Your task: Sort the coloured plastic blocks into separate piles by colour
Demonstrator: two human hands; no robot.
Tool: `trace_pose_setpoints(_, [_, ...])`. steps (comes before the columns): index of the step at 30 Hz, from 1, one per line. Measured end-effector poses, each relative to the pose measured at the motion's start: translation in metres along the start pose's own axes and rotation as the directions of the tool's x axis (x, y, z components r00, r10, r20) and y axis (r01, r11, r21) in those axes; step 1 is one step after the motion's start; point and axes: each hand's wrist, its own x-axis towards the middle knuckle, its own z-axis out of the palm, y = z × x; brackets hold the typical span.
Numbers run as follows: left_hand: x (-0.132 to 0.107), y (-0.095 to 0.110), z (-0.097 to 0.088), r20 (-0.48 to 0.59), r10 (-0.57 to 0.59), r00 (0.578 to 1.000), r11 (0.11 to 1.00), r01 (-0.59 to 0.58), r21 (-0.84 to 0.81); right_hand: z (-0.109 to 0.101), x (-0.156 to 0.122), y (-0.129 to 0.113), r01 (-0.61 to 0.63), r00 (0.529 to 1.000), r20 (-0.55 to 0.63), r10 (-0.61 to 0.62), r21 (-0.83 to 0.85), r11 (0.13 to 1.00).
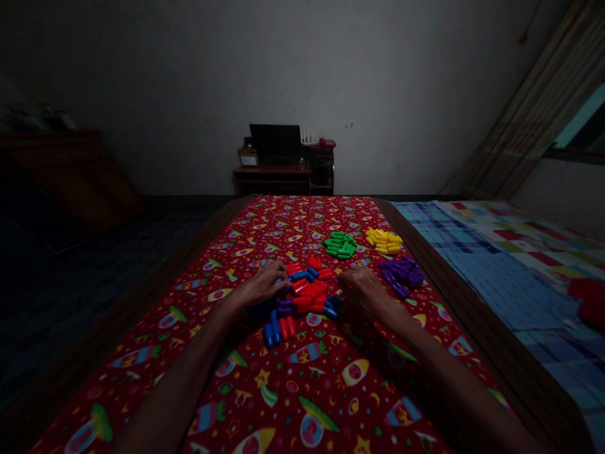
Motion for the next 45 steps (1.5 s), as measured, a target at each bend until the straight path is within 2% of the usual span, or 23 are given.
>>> trace_pose_setpoints(3, [-0.001, 0.007, -0.011, 0.098, 0.010, 0.995, 1.000, -0.009, -0.004, 0.000, 0.001, -0.004, 0.015, 1.000, 0.022, -0.015, 0.011, 1.000])
trace_pose_setpoints(7, [-0.007, 0.032, -0.025, 0.236, -0.030, 0.971, 0.997, 0.012, 0.076, 0.000, 0.001, -0.017, 0.046, 0.999, 0.011, -0.048, 0.083, 0.995])
trace_pose_setpoints(11, [-0.007, 0.060, -0.025, 0.223, -0.095, 0.970, 0.974, 0.044, 0.221, 0.015, 0.001, -0.037, 0.192, 0.975, -0.143, -0.168, 0.176, 0.965])
trace_pose_setpoints(13, [-0.005, 0.069, -0.023, 0.206, -0.053, 0.977, 0.970, 0.001, 0.242, 0.030, 0.000, -0.045, 0.241, 0.958, -0.195, -0.209, 0.160, 0.957])
trace_pose_setpoints(17, [-0.006, 0.076, -0.023, 0.199, 0.043, 0.979, 0.981, -0.079, 0.176, 0.059, -0.002, -0.048, 0.250, 0.958, -0.180, -0.222, 0.152, 0.956])
trace_pose_setpoints(19, [-0.009, 0.076, -0.029, 0.199, -0.006, 0.980, 0.984, -0.029, 0.175, 0.067, -0.005, -0.042, 0.255, 0.956, -0.192, -0.221, 0.171, 0.952])
trace_pose_setpoints(21, [-0.012, 0.074, -0.039, 0.148, -0.093, 0.985, 0.977, 0.061, 0.205, 0.068, -0.008, -0.036, 0.254, 0.951, -0.228, -0.210, 0.183, 0.950])
trace_pose_setpoints(24, [-0.012, 0.073, -0.054, -0.004, -0.190, 0.982, 0.969, 0.188, 0.157, 0.059, -0.011, -0.035, 0.234, 0.943, -0.285, -0.171, 0.205, 0.950])
trace_pose_setpoints(27, [-0.005, 0.076, -0.057, -0.108, -0.201, 0.974, 0.979, 0.196, -0.055, 0.040, -0.008, -0.040, 0.209, 0.946, -0.299, -0.128, 0.256, 0.944])
trace_pose_setpoints(32, [0.008, 0.084, -0.029, -0.125, -0.182, 0.975, 0.942, 0.136, -0.308, 0.008, 0.002, -0.039, 0.138, 0.925, -0.376, 0.051, 0.458, 0.878])
trace_pose_setpoints(35, [0.012, 0.085, -0.011, -0.107, -0.129, 0.986, 0.918, 0.078, -0.388, -0.006, 0.003, -0.031, 0.076, 0.955, -0.280, 0.103, 0.562, 0.824])
trace_pose_setpoints(40, [0.013, 0.090, 0.000, -0.137, -0.091, 0.986, 0.923, 0.032, -0.383, -0.027, 0.004, -0.004, -0.021, 0.976, -0.172, 0.131, 0.526, 0.850])
trace_pose_setpoints(43, [0.012, 0.097, 0.003, -0.164, -0.012, 0.986, 0.952, -0.039, -0.303, -0.040, -0.001, 0.024, -0.175, 0.965, -0.098, 0.245, 0.459, 0.871])
trace_pose_setpoints(45, [0.009, 0.104, 0.007, -0.169, 0.061, 0.984, 0.961, -0.103, -0.257, -0.045, -0.010, 0.043, -0.303, 0.936, -0.063, 0.345, 0.348, 0.887])
